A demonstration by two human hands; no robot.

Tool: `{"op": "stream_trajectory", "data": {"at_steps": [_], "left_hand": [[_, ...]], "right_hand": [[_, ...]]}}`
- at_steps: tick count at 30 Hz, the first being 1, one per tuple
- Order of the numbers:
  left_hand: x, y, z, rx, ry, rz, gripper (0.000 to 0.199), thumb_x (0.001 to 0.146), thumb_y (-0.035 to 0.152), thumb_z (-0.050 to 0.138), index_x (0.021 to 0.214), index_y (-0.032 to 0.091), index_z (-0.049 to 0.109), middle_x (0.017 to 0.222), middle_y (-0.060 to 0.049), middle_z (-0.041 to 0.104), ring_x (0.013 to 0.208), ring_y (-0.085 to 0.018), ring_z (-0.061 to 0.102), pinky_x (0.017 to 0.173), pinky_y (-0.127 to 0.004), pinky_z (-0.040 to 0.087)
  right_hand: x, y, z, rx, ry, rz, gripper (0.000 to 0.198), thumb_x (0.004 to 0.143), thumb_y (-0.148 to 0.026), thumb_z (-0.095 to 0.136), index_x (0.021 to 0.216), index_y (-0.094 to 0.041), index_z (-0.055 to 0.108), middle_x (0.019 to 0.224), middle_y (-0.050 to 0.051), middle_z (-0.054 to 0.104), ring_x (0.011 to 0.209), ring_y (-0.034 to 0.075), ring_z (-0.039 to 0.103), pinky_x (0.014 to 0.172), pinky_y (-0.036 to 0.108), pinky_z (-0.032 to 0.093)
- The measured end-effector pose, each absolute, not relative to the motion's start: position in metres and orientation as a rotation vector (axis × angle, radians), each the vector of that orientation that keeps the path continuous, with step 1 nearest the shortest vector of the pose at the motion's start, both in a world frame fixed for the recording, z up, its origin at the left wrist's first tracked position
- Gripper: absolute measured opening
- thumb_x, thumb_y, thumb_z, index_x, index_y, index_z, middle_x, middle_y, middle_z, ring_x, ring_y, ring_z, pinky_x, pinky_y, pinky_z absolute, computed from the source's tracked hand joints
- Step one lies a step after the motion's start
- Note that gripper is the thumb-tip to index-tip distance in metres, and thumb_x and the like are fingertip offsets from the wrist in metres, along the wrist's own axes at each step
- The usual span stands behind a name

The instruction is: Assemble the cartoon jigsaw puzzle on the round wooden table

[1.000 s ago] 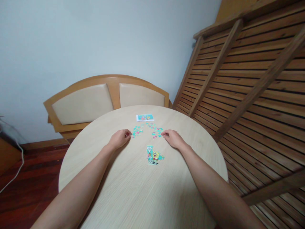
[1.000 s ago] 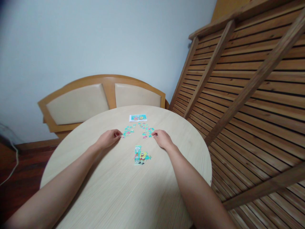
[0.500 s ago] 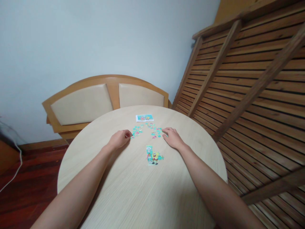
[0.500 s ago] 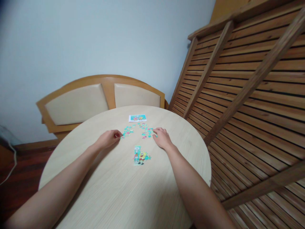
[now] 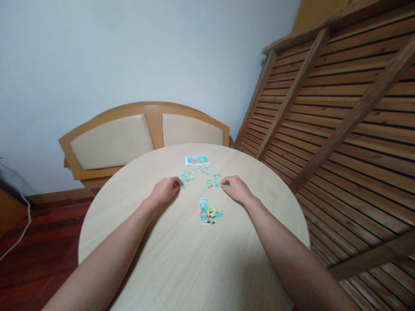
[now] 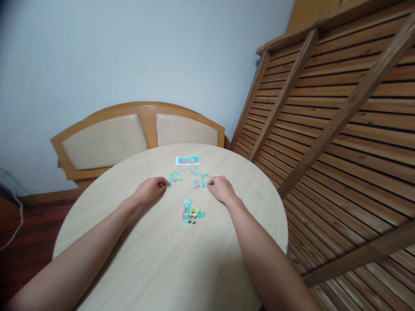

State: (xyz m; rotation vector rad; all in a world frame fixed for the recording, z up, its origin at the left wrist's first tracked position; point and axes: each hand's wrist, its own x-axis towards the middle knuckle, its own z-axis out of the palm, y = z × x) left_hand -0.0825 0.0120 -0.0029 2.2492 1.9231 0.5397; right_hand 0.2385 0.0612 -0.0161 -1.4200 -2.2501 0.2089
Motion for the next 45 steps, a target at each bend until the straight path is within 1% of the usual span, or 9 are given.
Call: {"op": "stream_trajectory", "data": {"at_steps": [4,12,19,22,25,28,31,39,45], "left_hand": [[-0.076,0.010,-0.001,2.268,1.924,0.552,0.023,0.089,0.026,0.055,0.103,0.022,0.072,0.100,-0.006,0.076,0.085,-0.021,0.068,0.068,-0.027,0.043],[-0.069,0.007,0.002,2.279,1.897,0.568,0.024,0.089,0.030,0.054,0.103,0.022,0.072,0.099,-0.007,0.076,0.085,-0.022,0.068,0.068,-0.028,0.044],[-0.061,0.002,0.005,2.323,1.777,0.624,0.026,0.091,0.035,0.052,0.100,0.022,0.072,0.099,-0.007,0.075,0.086,-0.021,0.067,0.071,-0.029,0.047],[-0.057,0.001,0.005,2.414,1.625,0.630,0.026,0.093,0.035,0.051,0.101,0.022,0.072,0.104,-0.006,0.074,0.094,-0.021,0.066,0.081,-0.031,0.048],[-0.056,-0.001,0.006,2.466,1.532,0.626,0.025,0.093,0.032,0.052,0.101,0.022,0.073,0.105,-0.006,0.074,0.098,-0.022,0.065,0.088,-0.033,0.048],[-0.055,-0.002,0.006,2.461,1.516,0.611,0.023,0.091,0.029,0.053,0.101,0.023,0.073,0.103,-0.005,0.074,0.097,-0.022,0.064,0.089,-0.034,0.048],[-0.055,-0.002,0.006,2.449,1.510,0.608,0.022,0.091,0.028,0.055,0.102,0.023,0.073,0.104,-0.006,0.074,0.098,-0.022,0.064,0.090,-0.034,0.048],[-0.057,0.001,0.001,2.496,1.471,0.619,0.022,0.091,0.028,0.054,0.102,0.022,0.073,0.104,-0.005,0.074,0.099,-0.022,0.065,0.091,-0.033,0.048],[-0.057,0.000,0.002,2.493,1.481,0.597,0.023,0.091,0.029,0.054,0.102,0.022,0.073,0.105,-0.006,0.074,0.100,-0.022,0.064,0.090,-0.033,0.048]], "right_hand": [[0.237,0.060,-0.014,-1.379,-2.239,0.250,0.014,0.085,-0.021,0.064,0.094,-0.023,0.075,0.099,0.005,0.077,0.098,0.023,0.067,0.088,0.033,0.048],[0.238,0.061,-0.013,-1.122,-2.308,0.482,0.036,0.076,0.003,0.053,0.093,-0.020,0.075,0.099,0.003,0.077,0.097,0.019,0.070,0.090,0.030,0.050],[0.234,0.058,-0.010,-1.010,-2.319,0.647,0.039,0.071,0.006,0.048,0.088,-0.017,0.075,0.088,0.003,0.077,0.086,0.016,0.071,0.083,0.026,0.052],[0.234,0.054,-0.007,-0.978,-2.318,0.660,0.038,0.072,0.004,0.050,0.093,-0.016,0.075,0.090,0.004,0.076,0.086,0.016,0.070,0.083,0.027,0.052],[0.236,0.051,-0.004,-0.982,-2.326,0.600,0.031,0.076,-0.004,0.057,0.096,-0.017,0.076,0.098,0.005,0.076,0.092,0.019,0.069,0.089,0.030,0.051],[0.239,0.052,-0.005,-1.002,-2.367,0.533,0.022,0.078,-0.017,0.068,0.097,-0.019,0.077,0.104,0.006,0.075,0.100,0.022,0.067,0.096,0.035,0.048],[0.241,0.054,-0.007,-1.000,-2.415,0.509,0.022,0.078,-0.025,0.073,0.099,-0.021,0.078,0.105,0.006,0.074,0.103,0.023,0.065,0.099,0.037,0.045],[0.242,0.059,-0.012,-1.080,-2.423,0.518,0.017,0.079,-0.027,0.076,0.094,-0.019,0.076,0.104,0.006,0.072,0.105,0.023,0.062,0.100,0.037,0.042],[0.245,0.060,-0.016,-1.133,-2.393,0.462,0.027,0.078,-0.032,0.077,0.100,-0.019,0.072,0.110,0.009,0.068,0.111,0.024,0.057,0.101,0.039,0.042]]}}
